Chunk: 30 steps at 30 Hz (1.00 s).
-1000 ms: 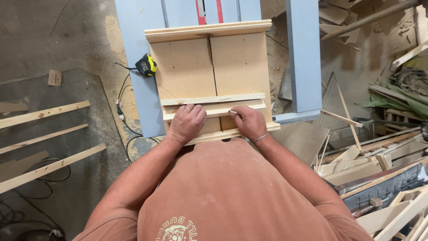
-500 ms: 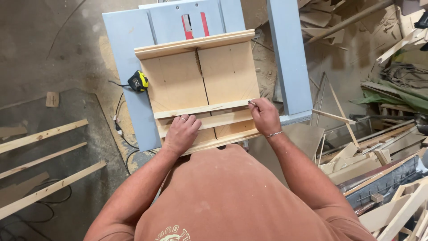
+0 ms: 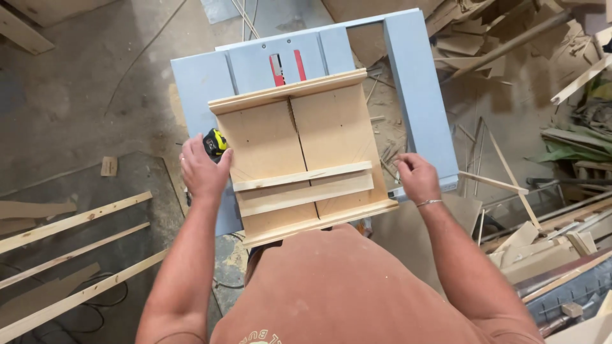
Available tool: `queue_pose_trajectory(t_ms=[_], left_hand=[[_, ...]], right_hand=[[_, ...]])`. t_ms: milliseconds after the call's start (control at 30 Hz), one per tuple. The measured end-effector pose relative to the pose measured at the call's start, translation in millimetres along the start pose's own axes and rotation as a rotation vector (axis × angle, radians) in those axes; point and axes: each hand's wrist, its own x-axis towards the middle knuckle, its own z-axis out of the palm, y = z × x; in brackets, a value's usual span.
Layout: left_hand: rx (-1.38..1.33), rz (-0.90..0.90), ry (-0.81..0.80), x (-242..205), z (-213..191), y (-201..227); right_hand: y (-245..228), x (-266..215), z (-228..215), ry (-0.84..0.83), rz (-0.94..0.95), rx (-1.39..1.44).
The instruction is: Measuring, marking, and arranging wooden pieces on a table saw sled
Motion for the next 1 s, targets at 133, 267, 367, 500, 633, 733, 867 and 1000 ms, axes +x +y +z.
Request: queue_pose_trajectory(t_ms=[133,267,367,500,633,733,867,1000], left_hand=[[0.059,-0.089,-0.242,25.9,23.4,-31.8],[0.018,-0.165,-0.221,25.4,40.7,-59.9],[-0.158,-0.402,-0.062,6.0,28.7,-53.9],[-0.221,-0.726,0.075,-57.5,-26.9,-47.2],[-0.211,-0.875,0.247,-155.5,-76.2,-41.8],[-0.211,-1.096,0.193,-226.7,-120.4,-36.6],[-0.148,-1.256,0.266,-328.0,-131.5,-58.6],[-0.152,-1.433,0.236,-387.2,-152.4,-68.6]], right_hand=[[-23.9,-12.2,24.5,-0.023,-0.183,-0.024],[-72.3,-29.9,40.7,-0.136,-0.306,0.054],[-87.7,-35.8,46.8,-0.202,-0.36,0.047],[-96.4,-25.7,55.5,-0.418,-0.351,0.009],[-129.5,-24.0,61.6,-0.629,-0.353,-0.022],[-168.9,-25.4,75.3,-0.719,-0.431,-0.135],[-207.1,-8.4,104.3,-0.614,-0.763,-0.162],[-251.9,67.4,169.3,-0.293,-0.977,-0.2]])
